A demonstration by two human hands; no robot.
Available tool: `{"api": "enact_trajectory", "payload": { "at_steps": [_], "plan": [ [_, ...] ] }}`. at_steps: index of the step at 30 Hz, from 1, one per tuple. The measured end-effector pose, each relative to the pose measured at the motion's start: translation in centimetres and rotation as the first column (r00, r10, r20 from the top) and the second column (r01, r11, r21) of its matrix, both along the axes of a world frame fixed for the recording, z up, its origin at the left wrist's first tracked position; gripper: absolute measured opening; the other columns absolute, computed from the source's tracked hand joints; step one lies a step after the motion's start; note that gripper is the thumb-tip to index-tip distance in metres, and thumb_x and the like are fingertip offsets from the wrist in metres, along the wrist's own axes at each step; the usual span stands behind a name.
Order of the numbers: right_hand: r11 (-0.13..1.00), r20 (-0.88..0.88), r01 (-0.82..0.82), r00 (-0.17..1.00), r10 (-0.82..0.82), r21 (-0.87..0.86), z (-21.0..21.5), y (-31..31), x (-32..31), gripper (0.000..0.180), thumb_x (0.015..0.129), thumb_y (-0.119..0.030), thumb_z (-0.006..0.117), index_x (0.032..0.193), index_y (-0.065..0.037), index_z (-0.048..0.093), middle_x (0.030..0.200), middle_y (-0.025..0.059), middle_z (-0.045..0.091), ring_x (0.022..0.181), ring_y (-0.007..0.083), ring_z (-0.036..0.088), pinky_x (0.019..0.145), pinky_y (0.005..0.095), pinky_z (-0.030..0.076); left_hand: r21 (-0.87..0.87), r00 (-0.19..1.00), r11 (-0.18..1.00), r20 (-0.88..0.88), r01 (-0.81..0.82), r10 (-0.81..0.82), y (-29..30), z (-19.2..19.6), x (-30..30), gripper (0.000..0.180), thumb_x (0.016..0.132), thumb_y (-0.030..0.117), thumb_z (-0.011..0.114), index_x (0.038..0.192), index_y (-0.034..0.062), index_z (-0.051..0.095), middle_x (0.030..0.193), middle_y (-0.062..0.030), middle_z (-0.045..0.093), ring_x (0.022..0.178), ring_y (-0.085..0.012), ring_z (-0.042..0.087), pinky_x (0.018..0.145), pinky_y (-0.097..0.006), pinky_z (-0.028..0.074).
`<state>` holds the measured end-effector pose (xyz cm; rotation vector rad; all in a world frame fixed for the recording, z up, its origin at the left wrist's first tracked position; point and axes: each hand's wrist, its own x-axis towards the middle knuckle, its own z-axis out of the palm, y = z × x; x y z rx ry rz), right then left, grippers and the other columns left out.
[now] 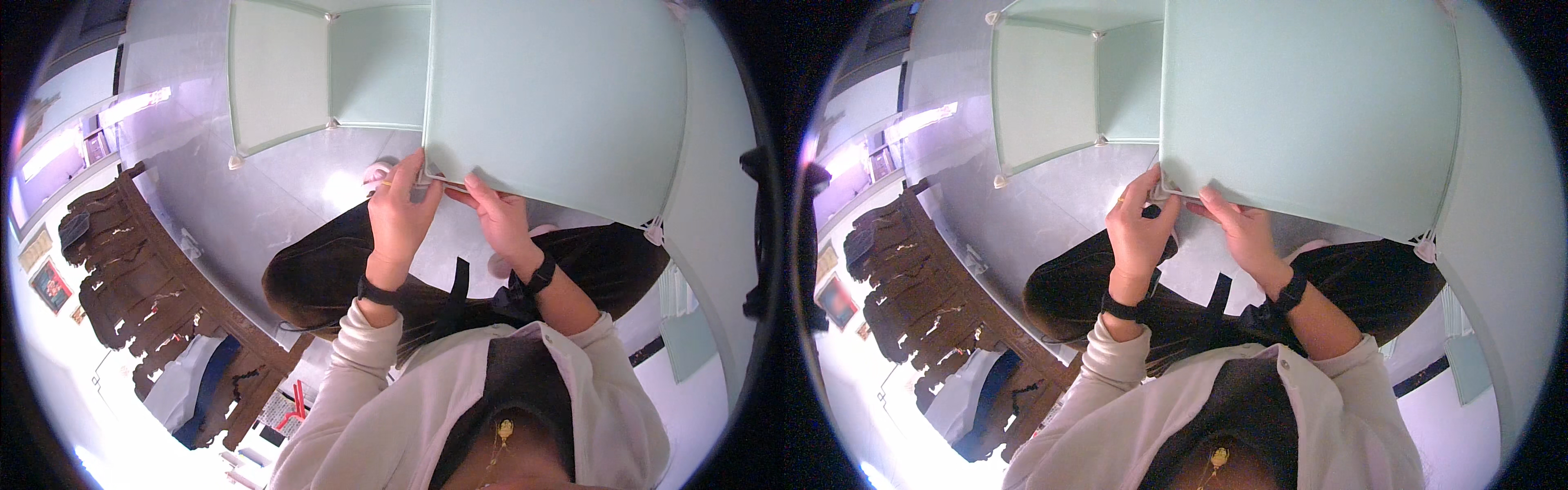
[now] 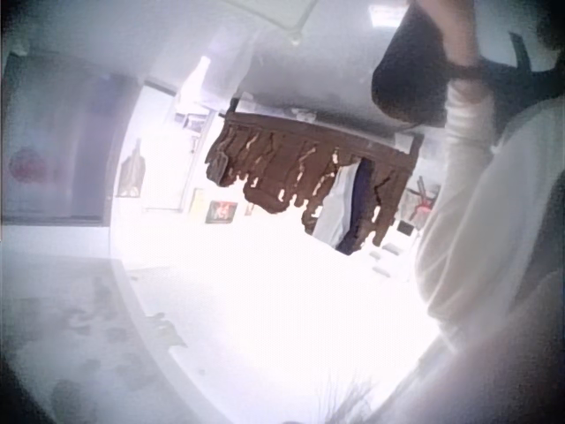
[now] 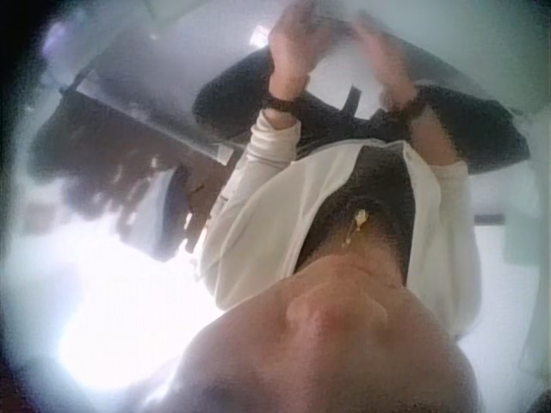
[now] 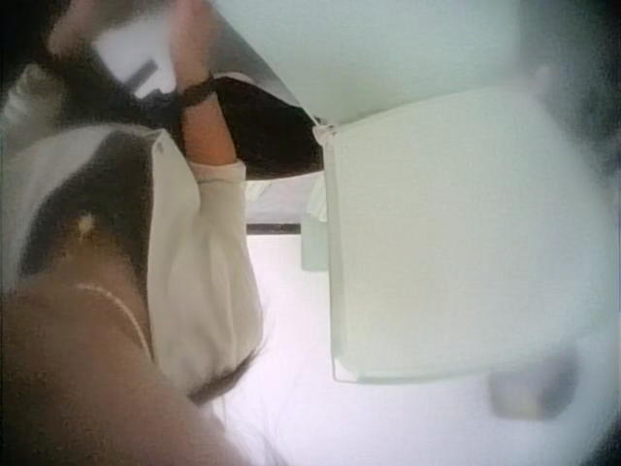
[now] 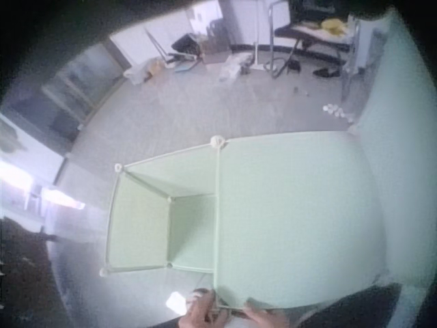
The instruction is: The person assembles a light green modular shelving unit by connecting flat panels with white corner connectors. They pick panels from a stack, align edges, and press connectors to join sections, gradually building a multi-compartment structure on the floor.
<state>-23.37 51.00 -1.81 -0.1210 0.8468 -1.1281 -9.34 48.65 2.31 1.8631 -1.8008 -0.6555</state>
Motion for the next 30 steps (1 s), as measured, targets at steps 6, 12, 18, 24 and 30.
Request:
{"api": "enact_trajectory", "payload": {
  "at_steps": [6,12,18,24,30],
  "plan": [
    [0.999,-0.002,0.029,1.0,-0.029,0.035,-0.2,-0.2,0.2,0.031,0.089,-0.008,0.057,0.116,0.006,0.052,0.114,0.0182,0.058,0.1,0.0274,0.06,0.089,0.0439,0.052,-0.007,0.998,0.999,-0.032,0.048,-0.048,-0.4,-0.2,1.4,0.042,0.068,0.005,0.075,0.108,0.0001,0.063,0.098,-0.0155,0.067,0.085,-0.0217,0.066,0.075,-0.029,0.052],
    [1.0,-0.03,0.008,1.0,-0.008,-0.008,-0.9,0.1,-0.1,0.028,0.088,-0.007,0.059,0.113,0.006,0.055,0.111,0.0169,0.059,0.1,0.0261,0.06,0.09,0.0433,0.052,0.081,0.991,0.992,-0.097,0.095,-0.087,-0.6,-0.3,2.0,0.041,0.072,0.015,0.075,0.106,-0.0008,0.061,0.099,-0.0144,0.065,0.084,-0.0238,0.064,0.076,-0.032,0.051],
    [0.995,-0.185,-0.098,0.978,0.09,-0.032,-2.9,0.9,-0.2,0.03,0.087,-0.019,0.063,0.109,0.001,0.061,0.102,0.0097,0.065,0.095,0.0166,0.062,0.084,0.0306,0.049,0.173,0.653,0.965,-0.711,-0.198,0.261,-2.1,-3.8,0.3,0.045,0.097,0.041,0.036,0.099,0.0003,0.053,0.102,-0.0104,0.055,0.097,-0.022,0.053,0.091,-0.039,0.043],
    [0.642,-0.534,-0.749,0.48,0.696,0.164,4.5,0.8,-4.3,0.033,0.085,-0.033,0.063,0.099,-0.003,0.064,0.088,0.0107,0.068,0.082,0.0172,0.064,0.074,0.031,0.05,0.151,0.36,0.848,-0.857,-0.509,0.368,-2.6,-4.8,-2.0,0.045,0.097,0.042,0.03,0.097,0.0032,0.053,0.097,-0.0116,0.059,0.095,-0.0227,0.055,0.089,-0.039,0.043],
    [0.782,-0.938,-0.595,0.345,0.039,-0.186,13.3,-7.8,-7.0,0.029,0.086,-0.027,0.062,0.103,-0.003,0.063,0.09,0.0108,0.067,0.08,0.0184,0.065,0.07,0.0307,0.05,0.256,0.24,0.83,-0.878,-0.495,0.414,-3.1,-2.7,-0.9,0.045,0.097,0.044,0.03,0.094,0.0054,0.054,0.097,-0.0104,0.061,0.093,-0.0211,0.056,0.09,-0.038,0.042]
  ]
}}
